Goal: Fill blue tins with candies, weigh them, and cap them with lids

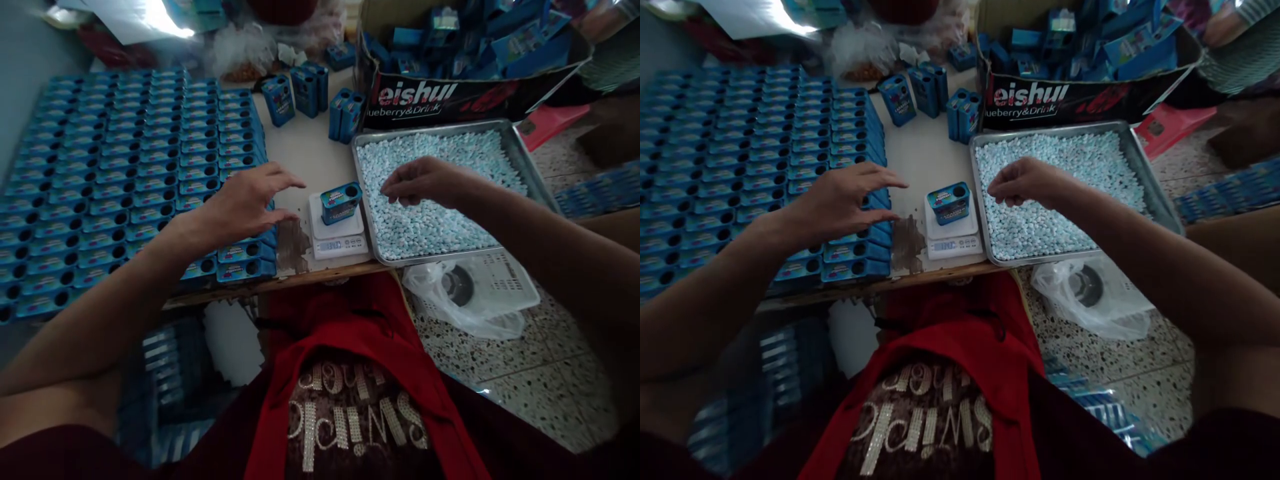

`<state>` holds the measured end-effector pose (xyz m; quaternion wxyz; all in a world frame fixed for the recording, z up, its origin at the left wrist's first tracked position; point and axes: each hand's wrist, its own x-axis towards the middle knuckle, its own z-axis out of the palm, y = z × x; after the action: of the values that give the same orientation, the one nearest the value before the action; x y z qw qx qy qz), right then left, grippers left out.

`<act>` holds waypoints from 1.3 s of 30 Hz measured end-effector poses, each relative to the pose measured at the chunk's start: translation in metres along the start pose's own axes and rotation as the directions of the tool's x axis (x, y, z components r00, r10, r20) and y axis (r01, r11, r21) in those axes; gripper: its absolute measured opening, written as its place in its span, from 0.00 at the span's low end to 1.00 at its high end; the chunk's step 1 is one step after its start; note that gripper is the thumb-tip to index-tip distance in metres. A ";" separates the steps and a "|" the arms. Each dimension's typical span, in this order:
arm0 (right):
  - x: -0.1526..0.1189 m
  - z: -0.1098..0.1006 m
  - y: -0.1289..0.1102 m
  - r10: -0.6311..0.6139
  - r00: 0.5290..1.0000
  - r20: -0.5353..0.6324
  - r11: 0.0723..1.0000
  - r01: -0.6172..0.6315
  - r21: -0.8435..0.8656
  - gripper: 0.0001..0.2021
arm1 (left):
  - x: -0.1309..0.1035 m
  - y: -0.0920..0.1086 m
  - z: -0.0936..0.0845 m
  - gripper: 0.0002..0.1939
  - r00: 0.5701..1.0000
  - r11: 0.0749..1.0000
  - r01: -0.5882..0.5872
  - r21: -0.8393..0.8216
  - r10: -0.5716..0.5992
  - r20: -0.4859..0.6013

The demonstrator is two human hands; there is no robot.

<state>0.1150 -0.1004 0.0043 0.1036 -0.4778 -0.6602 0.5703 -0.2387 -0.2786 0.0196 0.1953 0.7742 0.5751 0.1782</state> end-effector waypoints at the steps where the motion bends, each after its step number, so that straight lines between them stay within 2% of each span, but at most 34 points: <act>1: 0.003 0.000 -0.011 -0.060 0.998 0.007 0.997 0.061 -0.053 0.10 | 0.003 0.000 0.001 0.33 0.999 0.999 0.034 -0.018 -0.034 -0.011; 4: 0.015 0.005 -0.037 -0.177 0.982 0.059 0.961 0.185 -0.204 0.10 | 0.015 0.002 0.013 0.38 0.988 0.981 0.150 -0.126 -0.154 -0.026; 6: 0.023 0.010 -0.045 -0.223 0.971 0.081 0.934 0.237 -0.266 0.10 | 0.023 0.002 0.026 0.41 0.977 0.958 0.209 -0.195 -0.215 -0.007; 9: 0.033 0.018 -0.046 -0.295 0.954 0.060 0.899 0.299 -0.320 0.13 | 0.031 0.002 0.043 0.43 0.971 0.940 0.240 -0.242 -0.235 0.051; 12: 0.034 0.027 -0.048 -0.326 0.938 0.115 0.830 0.343 -0.440 0.11 | 0.036 0.000 0.049 0.40 0.973 0.939 0.232 -0.253 -0.221 0.073; 16: 0.025 0.040 -0.058 -0.376 0.909 0.181 0.686 0.405 -0.605 0.07 | 0.040 -0.002 0.048 0.33 0.970 0.925 0.243 -0.291 -0.235 0.063; 20: 0.023 0.053 -0.060 -0.396 0.895 0.205 0.572 0.415 -0.707 0.05 | 0.041 -0.004 0.045 0.31 0.970 0.921 0.241 -0.308 -0.236 0.054; 22: 0.027 0.059 -0.054 -0.387 0.905 0.175 0.588 0.389 -0.709 0.07 | 0.040 -0.004 0.044 0.30 0.970 0.924 0.240 -0.298 -0.237 0.047; 25: 0.033 0.064 -0.043 -0.401 0.913 0.069 0.667 0.343 -0.661 0.14 | 0.040 -0.005 0.041 0.29 0.966 0.925 0.255 -0.283 -0.254 0.040; 27: 0.035 0.066 -0.040 -0.412 0.911 0.037 0.679 0.334 -0.654 0.14 | 0.040 -0.005 0.039 0.29 0.963 0.921 0.265 -0.286 -0.266 0.039; 30: 0.032 0.067 -0.045 -0.417 0.905 0.086 0.619 0.352 -0.703 0.13 | 0.040 -0.003 0.036 0.30 0.956 0.911 0.288 -0.295 -0.289 0.042; 36: 0.016 0.071 -0.064 -0.447 0.858 0.253 0.408 0.448 -0.796 0.08 | 0.040 0.008 0.026 0.29 0.931 0.885 0.363 -0.292 -0.358 0.072; 38: 0.011 0.074 -0.071 -0.429 0.866 0.258 0.365 0.428 -0.827 0.03 | 0.040 0.011 0.024 0.27 0.927 0.884 0.373 -0.282 -0.370 0.068; 39: 0.008 0.076 -0.074 -0.406 0.878 0.255 0.349 0.407 -0.844 0.05 | 0.041 0.012 0.023 0.26 0.925 0.884 0.376 -0.277 -0.373 0.067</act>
<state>0.0210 -0.1362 0.0395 -0.0197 -0.2821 -0.9536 0.1033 -0.2059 -0.2451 0.0081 0.3385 0.6133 0.6809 0.2135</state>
